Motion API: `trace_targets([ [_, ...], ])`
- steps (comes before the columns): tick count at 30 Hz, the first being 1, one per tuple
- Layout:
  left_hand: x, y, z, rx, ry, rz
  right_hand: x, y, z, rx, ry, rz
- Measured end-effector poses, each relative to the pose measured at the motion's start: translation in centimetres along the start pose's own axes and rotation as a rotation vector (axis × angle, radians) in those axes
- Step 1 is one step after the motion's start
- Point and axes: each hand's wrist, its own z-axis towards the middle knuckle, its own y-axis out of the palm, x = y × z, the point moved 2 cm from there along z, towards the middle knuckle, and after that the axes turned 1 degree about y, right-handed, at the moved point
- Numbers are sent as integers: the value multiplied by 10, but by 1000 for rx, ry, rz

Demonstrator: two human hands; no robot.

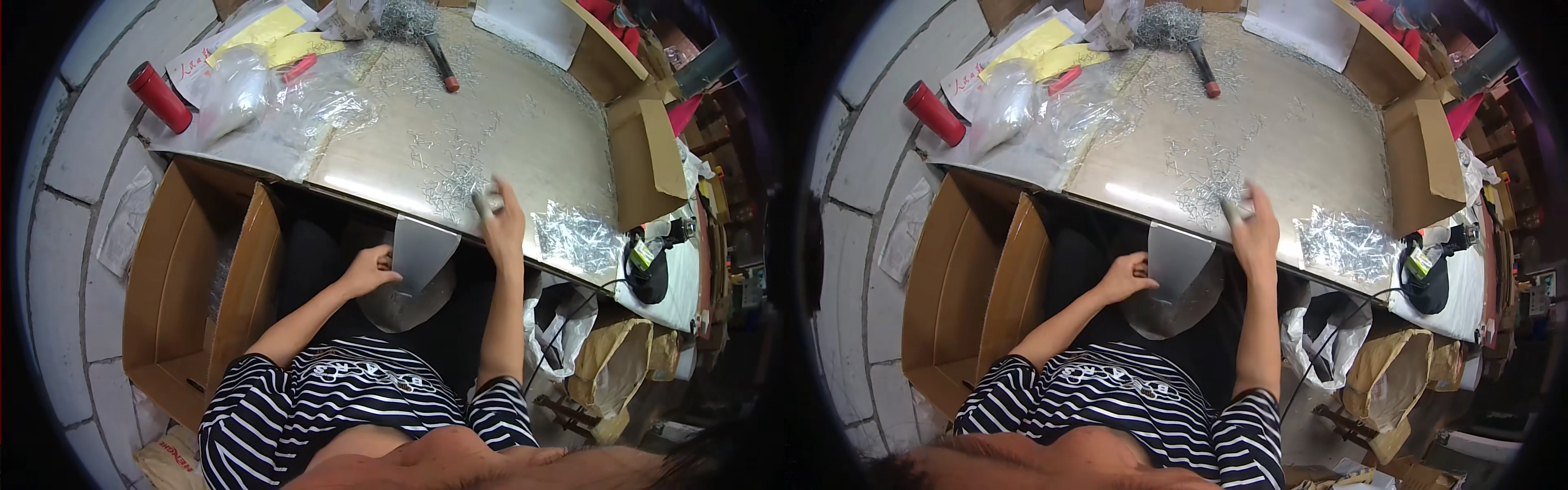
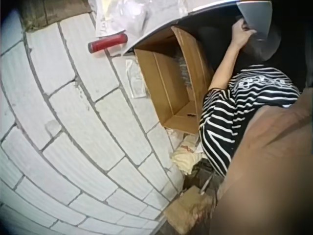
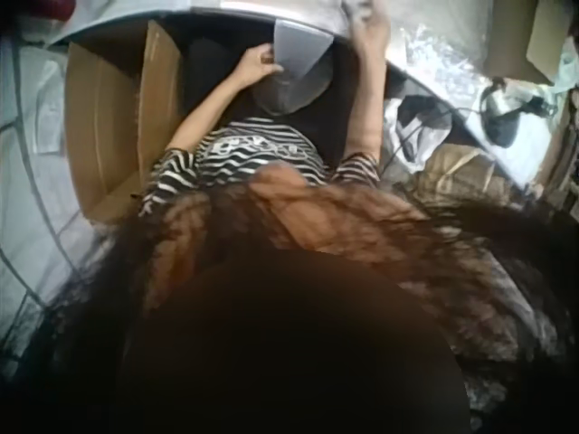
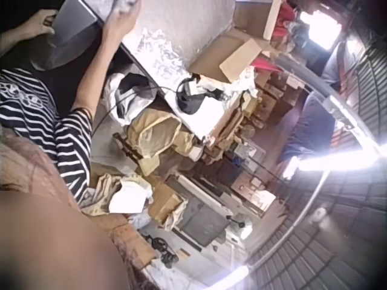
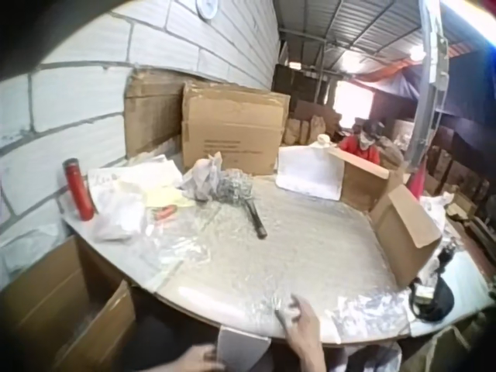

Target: The recorder is placing small metal parts into plastic bags and then organizing them into a shipping box.

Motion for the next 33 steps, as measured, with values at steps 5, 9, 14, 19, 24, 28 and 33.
trace_targets([
  [5,-21,-3,9,90,2,-105,30,44,100,-134,-246,-235],
  [9,-26,-3,8,112,-21,-66,6,2,122,-10,-69,251],
  [14,-52,-3,16,123,30,-158,69,32,90,-40,-130,-30],
  [19,-35,23,2,-48,-128,-638,13,86,28,-157,-337,-496],
  [24,-52,29,-12,-153,-197,-871,4,88,-48,-84,-314,-425],
  [28,-97,-9,-19,-245,-443,-970,-25,29,-91,-175,-278,-315],
  [33,-105,-5,-8,-326,-521,-879,-28,1,-102,-126,-236,-110],
])
